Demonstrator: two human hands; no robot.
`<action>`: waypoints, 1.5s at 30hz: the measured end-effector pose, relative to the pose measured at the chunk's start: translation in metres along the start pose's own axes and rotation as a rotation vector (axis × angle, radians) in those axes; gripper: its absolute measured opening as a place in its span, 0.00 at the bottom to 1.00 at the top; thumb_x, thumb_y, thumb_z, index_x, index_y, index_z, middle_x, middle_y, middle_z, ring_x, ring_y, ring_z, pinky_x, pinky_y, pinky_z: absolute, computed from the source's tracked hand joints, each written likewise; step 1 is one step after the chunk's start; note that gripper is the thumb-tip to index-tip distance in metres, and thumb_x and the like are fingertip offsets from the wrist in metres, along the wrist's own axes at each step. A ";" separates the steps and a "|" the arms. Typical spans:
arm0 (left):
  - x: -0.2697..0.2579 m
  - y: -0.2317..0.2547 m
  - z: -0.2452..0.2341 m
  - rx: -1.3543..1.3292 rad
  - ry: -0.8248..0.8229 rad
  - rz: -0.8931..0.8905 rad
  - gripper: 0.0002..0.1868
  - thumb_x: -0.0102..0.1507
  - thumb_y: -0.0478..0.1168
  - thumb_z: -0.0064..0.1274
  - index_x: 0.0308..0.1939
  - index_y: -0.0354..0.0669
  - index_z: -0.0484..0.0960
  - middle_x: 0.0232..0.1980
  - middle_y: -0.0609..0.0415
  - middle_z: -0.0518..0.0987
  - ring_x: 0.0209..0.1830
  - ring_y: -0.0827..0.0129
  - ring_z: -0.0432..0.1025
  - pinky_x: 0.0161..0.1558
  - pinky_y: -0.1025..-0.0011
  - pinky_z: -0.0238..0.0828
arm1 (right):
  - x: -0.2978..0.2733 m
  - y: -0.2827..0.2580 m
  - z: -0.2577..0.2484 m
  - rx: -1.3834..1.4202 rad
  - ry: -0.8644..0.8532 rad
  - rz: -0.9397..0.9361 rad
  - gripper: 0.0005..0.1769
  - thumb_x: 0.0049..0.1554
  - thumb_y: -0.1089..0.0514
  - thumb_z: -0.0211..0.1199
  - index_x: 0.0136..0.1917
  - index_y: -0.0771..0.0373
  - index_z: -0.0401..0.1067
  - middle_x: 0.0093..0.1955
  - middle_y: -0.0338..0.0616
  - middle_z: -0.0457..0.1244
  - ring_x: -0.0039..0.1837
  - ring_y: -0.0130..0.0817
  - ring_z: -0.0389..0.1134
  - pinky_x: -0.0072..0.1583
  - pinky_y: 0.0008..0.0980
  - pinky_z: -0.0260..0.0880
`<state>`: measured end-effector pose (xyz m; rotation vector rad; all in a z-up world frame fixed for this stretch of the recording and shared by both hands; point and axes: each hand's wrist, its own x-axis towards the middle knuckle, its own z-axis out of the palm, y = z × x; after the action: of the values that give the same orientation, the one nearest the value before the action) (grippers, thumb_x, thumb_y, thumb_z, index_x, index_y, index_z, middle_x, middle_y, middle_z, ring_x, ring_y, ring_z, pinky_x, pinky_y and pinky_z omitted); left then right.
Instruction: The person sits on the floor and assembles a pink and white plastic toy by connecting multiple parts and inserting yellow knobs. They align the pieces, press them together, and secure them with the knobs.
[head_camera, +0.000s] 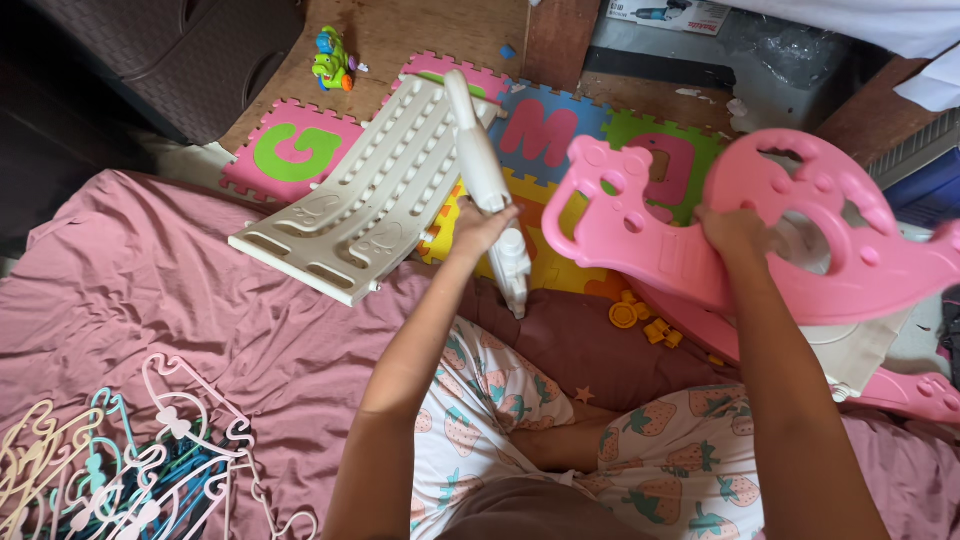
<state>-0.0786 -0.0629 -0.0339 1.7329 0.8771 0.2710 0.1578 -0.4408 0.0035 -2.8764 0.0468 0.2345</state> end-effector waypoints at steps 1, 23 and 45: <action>0.005 -0.006 0.004 -0.093 0.008 0.035 0.58 0.48 0.56 0.73 0.67 0.28 0.53 0.57 0.32 0.78 0.57 0.49 0.78 0.60 0.63 0.75 | 0.004 0.007 0.003 -0.058 -0.045 0.067 0.53 0.51 0.29 0.58 0.74 0.72 0.65 0.79 0.61 0.54 0.76 0.63 0.58 0.74 0.68 0.45; 0.021 -0.025 -0.075 -0.840 -0.609 0.008 0.37 0.53 0.38 0.62 0.66 0.33 0.72 0.56 0.44 0.80 0.55 0.56 0.76 0.58 0.60 0.75 | -0.003 0.149 0.077 -0.146 -0.032 0.270 0.55 0.58 0.21 0.45 0.71 0.73 0.69 0.80 0.61 0.55 0.82 0.56 0.51 0.76 0.59 0.45; 0.001 -0.075 -0.032 -1.029 -0.946 0.073 0.41 0.54 0.38 0.63 0.70 0.29 0.68 0.63 0.38 0.77 0.60 0.50 0.75 0.62 0.55 0.74 | 0.004 -0.114 -0.038 1.381 -0.654 -0.230 0.45 0.51 0.25 0.63 0.71 0.54 0.69 0.66 0.41 0.68 0.67 0.37 0.69 0.67 0.43 0.69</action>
<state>-0.1286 -0.0310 -0.0906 0.7381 -0.0759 -0.0764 0.1741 -0.3400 0.0676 -1.3398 -0.1739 0.7216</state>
